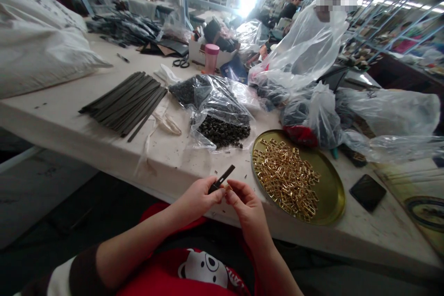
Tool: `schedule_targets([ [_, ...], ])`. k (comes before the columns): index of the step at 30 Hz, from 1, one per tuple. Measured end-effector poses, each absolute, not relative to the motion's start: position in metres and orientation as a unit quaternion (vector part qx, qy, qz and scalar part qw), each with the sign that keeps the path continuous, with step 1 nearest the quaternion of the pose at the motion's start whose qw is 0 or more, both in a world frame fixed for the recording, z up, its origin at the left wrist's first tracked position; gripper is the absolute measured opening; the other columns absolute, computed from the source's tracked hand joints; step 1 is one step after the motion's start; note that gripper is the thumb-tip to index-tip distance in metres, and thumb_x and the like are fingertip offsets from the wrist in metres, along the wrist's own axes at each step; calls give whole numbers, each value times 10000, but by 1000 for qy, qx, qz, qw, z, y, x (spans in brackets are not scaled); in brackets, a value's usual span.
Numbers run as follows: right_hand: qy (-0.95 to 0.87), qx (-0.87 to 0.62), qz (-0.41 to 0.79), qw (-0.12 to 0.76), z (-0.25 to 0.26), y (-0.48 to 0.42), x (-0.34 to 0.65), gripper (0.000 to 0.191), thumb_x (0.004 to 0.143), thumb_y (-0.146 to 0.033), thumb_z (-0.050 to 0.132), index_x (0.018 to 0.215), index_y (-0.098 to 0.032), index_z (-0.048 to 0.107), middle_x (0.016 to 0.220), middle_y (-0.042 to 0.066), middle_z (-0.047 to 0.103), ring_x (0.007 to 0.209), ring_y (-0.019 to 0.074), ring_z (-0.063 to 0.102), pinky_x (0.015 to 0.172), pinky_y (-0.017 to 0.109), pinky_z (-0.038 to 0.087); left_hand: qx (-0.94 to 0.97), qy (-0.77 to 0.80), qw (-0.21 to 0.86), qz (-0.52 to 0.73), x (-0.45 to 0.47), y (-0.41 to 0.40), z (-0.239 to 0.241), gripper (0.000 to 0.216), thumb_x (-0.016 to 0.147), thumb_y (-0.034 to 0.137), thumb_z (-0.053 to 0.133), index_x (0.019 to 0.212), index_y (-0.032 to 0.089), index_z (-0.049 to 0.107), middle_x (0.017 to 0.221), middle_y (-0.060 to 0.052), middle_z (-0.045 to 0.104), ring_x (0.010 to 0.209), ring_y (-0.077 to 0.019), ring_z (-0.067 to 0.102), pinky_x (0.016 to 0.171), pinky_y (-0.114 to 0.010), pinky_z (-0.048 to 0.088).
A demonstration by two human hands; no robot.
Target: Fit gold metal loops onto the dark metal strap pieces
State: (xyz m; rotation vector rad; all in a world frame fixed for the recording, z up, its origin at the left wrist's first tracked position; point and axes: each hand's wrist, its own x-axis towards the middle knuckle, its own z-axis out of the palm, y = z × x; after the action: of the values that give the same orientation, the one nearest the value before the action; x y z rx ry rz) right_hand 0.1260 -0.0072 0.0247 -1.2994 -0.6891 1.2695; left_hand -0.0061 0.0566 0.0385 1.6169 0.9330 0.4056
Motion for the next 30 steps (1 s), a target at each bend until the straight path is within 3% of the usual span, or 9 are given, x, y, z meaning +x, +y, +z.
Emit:
schedule_targets([
  [11, -275, -560, 524, 580, 13, -7, 128, 311, 708, -290, 638, 1002, -206, 578, 867, 26, 647, 758, 148, 601, 714, 303, 490, 697, 419, 563, 148, -1, 57, 35, 238, 818, 356, 436, 791, 148, 549, 668, 2, 579, 628, -135, 525, 566, -217, 382],
  [19, -268, -559, 484, 618, 9, -10, 122, 303, 698, -273, 653, 983, -202, 574, 913, 36, 648, 857, 171, 599, 801, 336, 469, 803, 437, 387, 121, 2, 50, 42, 224, 835, 342, 400, 719, 180, 503, 639, -4, 542, 582, -141, 477, 534, -232, 310],
  [30, -288, -552, 513, 591, 12, -13, 120, 283, 710, -309, 640, 965, -201, 580, 859, 30, 656, 780, 166, 611, 712, 315, 502, 728, 432, 513, 143, -1, 50, 39, 196, 801, 322, 448, 764, 151, 537, 674, -6, 584, 620, -140, 516, 576, -232, 382],
])
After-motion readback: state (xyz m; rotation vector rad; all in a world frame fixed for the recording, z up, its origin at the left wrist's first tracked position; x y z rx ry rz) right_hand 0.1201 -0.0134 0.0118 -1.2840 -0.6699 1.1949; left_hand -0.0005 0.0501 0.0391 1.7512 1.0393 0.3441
